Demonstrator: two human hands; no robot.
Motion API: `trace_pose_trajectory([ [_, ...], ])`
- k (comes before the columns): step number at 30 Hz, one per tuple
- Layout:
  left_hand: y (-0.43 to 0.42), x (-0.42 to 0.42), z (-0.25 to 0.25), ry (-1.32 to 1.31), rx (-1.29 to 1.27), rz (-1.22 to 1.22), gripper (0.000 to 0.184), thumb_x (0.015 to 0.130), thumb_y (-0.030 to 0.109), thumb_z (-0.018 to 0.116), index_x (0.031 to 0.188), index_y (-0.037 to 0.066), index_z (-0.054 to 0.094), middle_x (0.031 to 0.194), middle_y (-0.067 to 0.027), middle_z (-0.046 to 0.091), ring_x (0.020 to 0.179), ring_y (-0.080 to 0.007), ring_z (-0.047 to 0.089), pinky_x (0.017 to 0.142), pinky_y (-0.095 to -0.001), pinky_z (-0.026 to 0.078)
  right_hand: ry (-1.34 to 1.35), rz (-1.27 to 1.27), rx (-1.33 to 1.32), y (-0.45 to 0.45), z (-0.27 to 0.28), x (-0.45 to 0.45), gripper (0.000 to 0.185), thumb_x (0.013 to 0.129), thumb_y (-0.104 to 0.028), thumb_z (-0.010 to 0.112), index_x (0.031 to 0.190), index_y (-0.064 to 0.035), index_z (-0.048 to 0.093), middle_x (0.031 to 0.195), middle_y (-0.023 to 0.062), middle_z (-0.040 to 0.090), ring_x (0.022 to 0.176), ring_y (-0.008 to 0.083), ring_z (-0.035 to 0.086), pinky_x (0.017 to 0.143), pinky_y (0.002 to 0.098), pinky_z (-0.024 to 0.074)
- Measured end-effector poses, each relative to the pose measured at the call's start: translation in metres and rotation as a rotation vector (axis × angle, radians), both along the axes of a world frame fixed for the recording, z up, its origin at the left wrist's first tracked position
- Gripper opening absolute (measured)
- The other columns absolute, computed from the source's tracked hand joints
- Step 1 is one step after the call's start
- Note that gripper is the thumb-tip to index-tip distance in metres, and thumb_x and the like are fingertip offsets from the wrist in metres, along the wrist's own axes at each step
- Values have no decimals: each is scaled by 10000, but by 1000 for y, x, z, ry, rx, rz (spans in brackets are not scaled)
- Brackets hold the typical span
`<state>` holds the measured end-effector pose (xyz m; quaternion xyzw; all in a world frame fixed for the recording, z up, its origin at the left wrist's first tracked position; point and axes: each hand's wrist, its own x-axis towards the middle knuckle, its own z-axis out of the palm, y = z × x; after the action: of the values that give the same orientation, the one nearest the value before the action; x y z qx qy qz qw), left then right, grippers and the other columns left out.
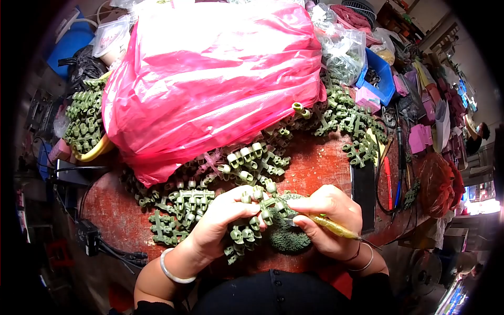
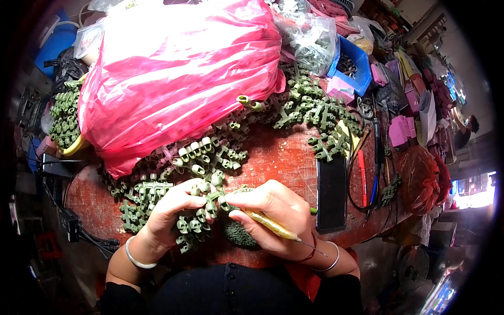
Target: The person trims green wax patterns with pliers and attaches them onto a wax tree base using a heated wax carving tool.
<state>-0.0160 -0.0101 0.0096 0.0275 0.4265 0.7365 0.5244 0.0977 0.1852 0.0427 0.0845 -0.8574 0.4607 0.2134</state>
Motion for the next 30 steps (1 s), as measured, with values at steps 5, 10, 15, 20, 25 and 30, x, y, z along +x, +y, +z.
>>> trace_pose_trajectory([
  [5,1,0,1,1,-6,1,326,860,115,614,1152,-29,589,986,-77,670,804,-125,636,748,-256,527,-3,-12,-3,-2,0,0,275,800,25,758,1069,-8,707,922,102,712,744,224,649,659,320,521],
  [10,0,1,-2,-7,0,-7,330,861,119,606,1157,-25,590,989,-71,670,800,-122,636,745,-254,527,-11,-23,-1,-3,2,-1,256,805,25,753,1056,-7,710,919,104,712,751,226,653,660,319,522],
  [15,1,1,-1,-19,-8,-11,334,858,115,606,1161,-25,591,987,-72,671,799,-122,635,748,-257,527,-55,-41,21,-2,5,0,231,819,3,745,1046,-12,709,899,111,707,747,227,657,661,316,523],
  [20,1,1,-1,-11,-18,-16,339,858,113,602,1167,-27,587,987,-75,672,799,-123,635,744,-258,527,-44,-55,18,-3,0,-1,211,823,-24,746,1029,-16,702,842,108,682,697,221,623,631,313,490],
  [25,1,1,-1,-32,-31,-11,339,861,108,599,1170,-31,578,966,-81,670,791,-130,640,738,-263,533,-37,-67,-5,-3,-2,-1,199,825,-38,747,1017,-15,698,797,100,656,662,207,589,609,304,457],
  [30,1,2,0,-62,-32,1,334,863,108,601,1166,-30,571,944,-85,665,776,-136,645,729,-264,540,-49,-58,-10,-4,-3,-1,208,829,-31,749,1029,-19,697,794,95,647,664,191,587,609,297,457],
])
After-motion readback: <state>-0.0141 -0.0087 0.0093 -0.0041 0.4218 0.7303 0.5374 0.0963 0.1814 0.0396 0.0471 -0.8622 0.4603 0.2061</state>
